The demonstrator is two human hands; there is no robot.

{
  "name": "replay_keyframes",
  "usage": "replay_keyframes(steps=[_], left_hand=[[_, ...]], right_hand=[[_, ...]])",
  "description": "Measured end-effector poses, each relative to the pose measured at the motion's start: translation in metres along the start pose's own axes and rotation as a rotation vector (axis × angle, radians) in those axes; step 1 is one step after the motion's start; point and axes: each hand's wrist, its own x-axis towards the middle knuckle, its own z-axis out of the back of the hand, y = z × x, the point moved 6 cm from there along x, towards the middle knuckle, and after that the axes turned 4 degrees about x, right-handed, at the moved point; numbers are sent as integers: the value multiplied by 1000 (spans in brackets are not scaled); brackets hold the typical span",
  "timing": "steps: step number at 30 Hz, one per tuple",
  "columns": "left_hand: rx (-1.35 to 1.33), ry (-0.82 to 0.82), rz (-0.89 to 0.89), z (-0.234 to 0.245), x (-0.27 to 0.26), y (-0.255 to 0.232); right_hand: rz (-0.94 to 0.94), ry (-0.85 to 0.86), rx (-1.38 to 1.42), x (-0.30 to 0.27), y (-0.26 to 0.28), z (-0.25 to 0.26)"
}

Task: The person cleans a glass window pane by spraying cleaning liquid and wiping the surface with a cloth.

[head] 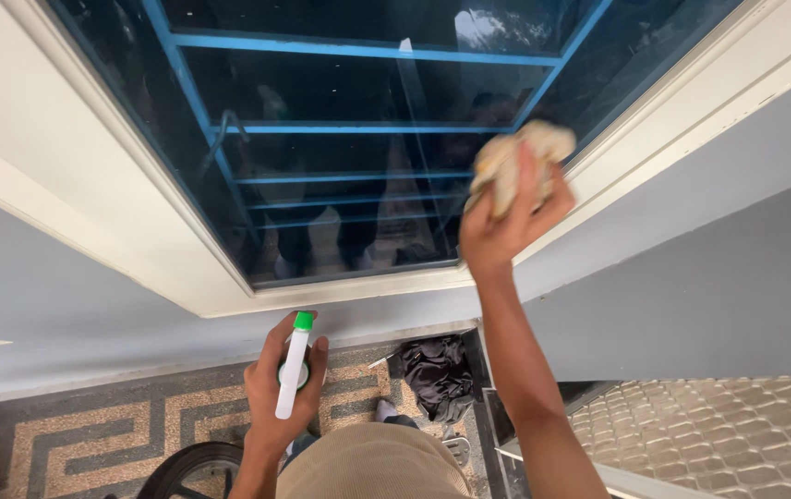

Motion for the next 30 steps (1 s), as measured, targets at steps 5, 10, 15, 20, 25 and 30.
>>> replay_keyframes(steps=[5, 10, 15, 20, 25, 30], left_hand=[[-6, 23, 3, 26, 7, 10], [-22, 15, -10, 53, 13, 22], [0, -4, -21, 80, 14, 31], [-21, -1, -19, 104, 12, 43], [-34, 10, -6, 114, 12, 50], [-25, 17, 11, 114, 13, 49]], right_hand=[[25, -144, 152, 44, 61, -26], [224, -15, 178, 6, 149, -64], [329, 87, 187, -57, 180, -89], [217, 26, 181, -36, 163, -78], [97, -86, 232, 34, 187, -76], [228, -103, 179, 35, 239, -93]])
